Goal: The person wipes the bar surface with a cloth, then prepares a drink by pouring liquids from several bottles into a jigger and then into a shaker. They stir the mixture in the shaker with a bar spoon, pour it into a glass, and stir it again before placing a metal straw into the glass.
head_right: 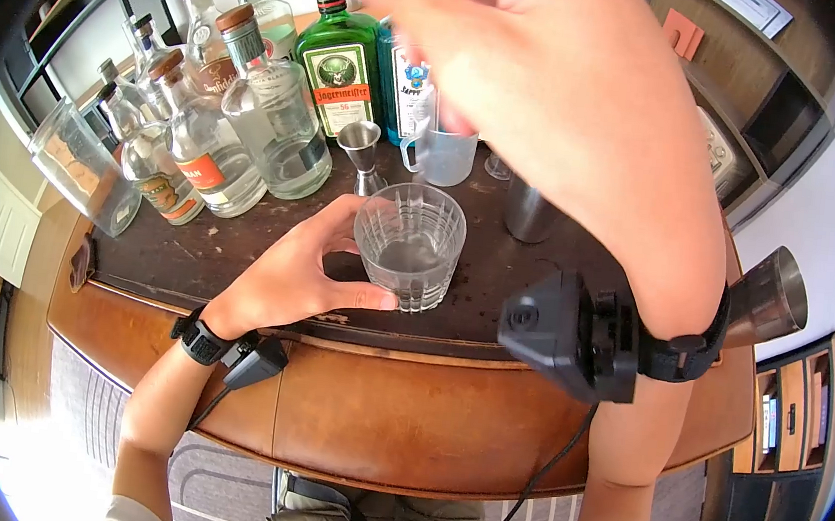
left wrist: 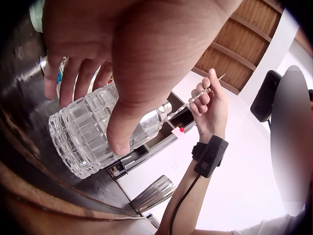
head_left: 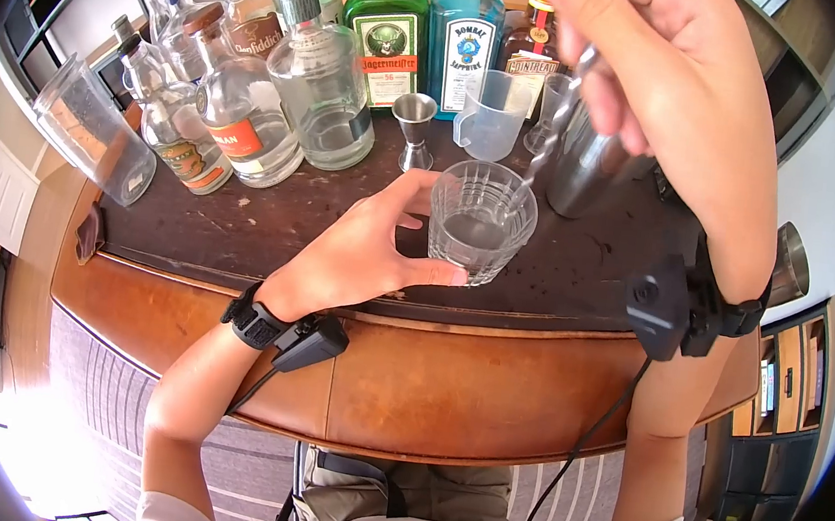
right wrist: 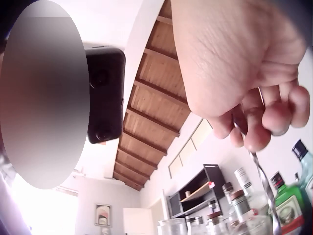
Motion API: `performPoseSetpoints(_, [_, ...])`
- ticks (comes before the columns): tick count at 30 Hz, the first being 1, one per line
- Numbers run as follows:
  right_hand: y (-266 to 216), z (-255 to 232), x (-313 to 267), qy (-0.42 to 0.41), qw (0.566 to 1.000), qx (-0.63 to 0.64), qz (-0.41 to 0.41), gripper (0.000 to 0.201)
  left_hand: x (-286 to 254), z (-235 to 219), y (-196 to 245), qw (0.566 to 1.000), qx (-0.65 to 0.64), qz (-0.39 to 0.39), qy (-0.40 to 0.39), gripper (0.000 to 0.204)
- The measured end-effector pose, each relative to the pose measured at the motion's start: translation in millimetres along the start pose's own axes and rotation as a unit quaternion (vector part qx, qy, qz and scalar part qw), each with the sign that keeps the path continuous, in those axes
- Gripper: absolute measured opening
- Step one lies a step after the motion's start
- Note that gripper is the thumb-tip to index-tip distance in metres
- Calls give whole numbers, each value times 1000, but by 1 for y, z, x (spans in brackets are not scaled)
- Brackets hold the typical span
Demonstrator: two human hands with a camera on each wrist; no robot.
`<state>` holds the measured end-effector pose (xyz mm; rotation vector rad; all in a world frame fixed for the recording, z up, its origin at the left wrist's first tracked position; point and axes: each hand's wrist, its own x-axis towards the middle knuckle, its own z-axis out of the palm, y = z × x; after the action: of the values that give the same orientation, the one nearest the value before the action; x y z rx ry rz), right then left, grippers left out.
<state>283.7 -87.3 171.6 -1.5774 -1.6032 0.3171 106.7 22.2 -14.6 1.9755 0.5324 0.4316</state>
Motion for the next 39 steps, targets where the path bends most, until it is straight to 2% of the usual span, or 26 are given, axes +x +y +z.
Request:
performPoseSetpoints(2, [-11, -4, 0, -55, 987, 116, 92, 36, 0, 1, -2, 1000, -7, 2, 10, 89])
performPoseSetpoints(3, [-13, 3, -1, -22, 989, 116, 87, 36, -1, 2, -3, 1000, -11, 3, 16, 89])
performPoseSetpoints(6, [10, 16, 1, 114, 992, 44, -2, 39, -1, 1, -1, 1000, -1, 4, 15, 88])
performPoseSetpoints(8, [24, 12, 4, 141, 989, -12, -47, 40, -1, 0, 0, 1000, 8, 9, 7, 91])
performPoseSetpoints(10, [28, 9, 1, 126, 989, -31, -65, 40, -1, -1, 1, 1000, 9, 7, 1, 93])
performPoseSetpoints(13, [19, 6, -6, 4, 998, 66, -24, 40, 0, 0, 2, 1000, -1, -5, -2, 93])
performPoseSetpoints(15, [20, 6, -4, -26, 995, 96, -6, 40, 0, 0, 3, 1000, -5, -8, -3, 93])
performPoseSetpoints(18, [32, 7, -1, 46, 998, 36, -35, 40, -1, 0, 4, 1000, 1, -21, 3, 91])
performPoseSetpoints(21, [35, 7, -2, 110, 990, -51, -75, 41, 0, 0, 0, 1000, -1, 6, 3, 90])
performPoseSetpoints(23, [30, 7, -6, 79, 994, -24, -65, 41, 0, 0, 2, 1000, 5, 3, 4, 90])
performPoseSetpoints(26, [21, 8, -7, -11, 997, 73, -20, 41, -1, 0, 2, 1000, 1, -3, 4, 89])
performPoseSetpoints(28, [26, 8, -4, 0, 997, 77, -21, 41, 0, 0, 3, 1000, 2, -11, 2, 90])
performPoseSetpoints(30, [33, 9, 0, 64, 997, 25, -46, 41, -1, 0, 6, 1000, 10, -26, 2, 90])
performPoseSetpoints(33, [37, 8, -2, 133, 986, -58, -82, 41, 0, -1, 2, 1000, 9, 0, -1, 91])
performPoseSetpoints(35, [32, 9, -6, 115, 989, -42, -80, 41, 0, -1, 1, 1000, 3, -2, -1, 92])
performPoseSetpoints(37, [25, 9, -8, 50, 997, 26, -54, 42, 0, 0, 2, 1000, 3, -14, -1, 92])
performPoseSetpoints(39, [24, 9, -8, 20, 997, 64, -39, 42, -1, 0, 5, 999, 7, -38, 1, 92])
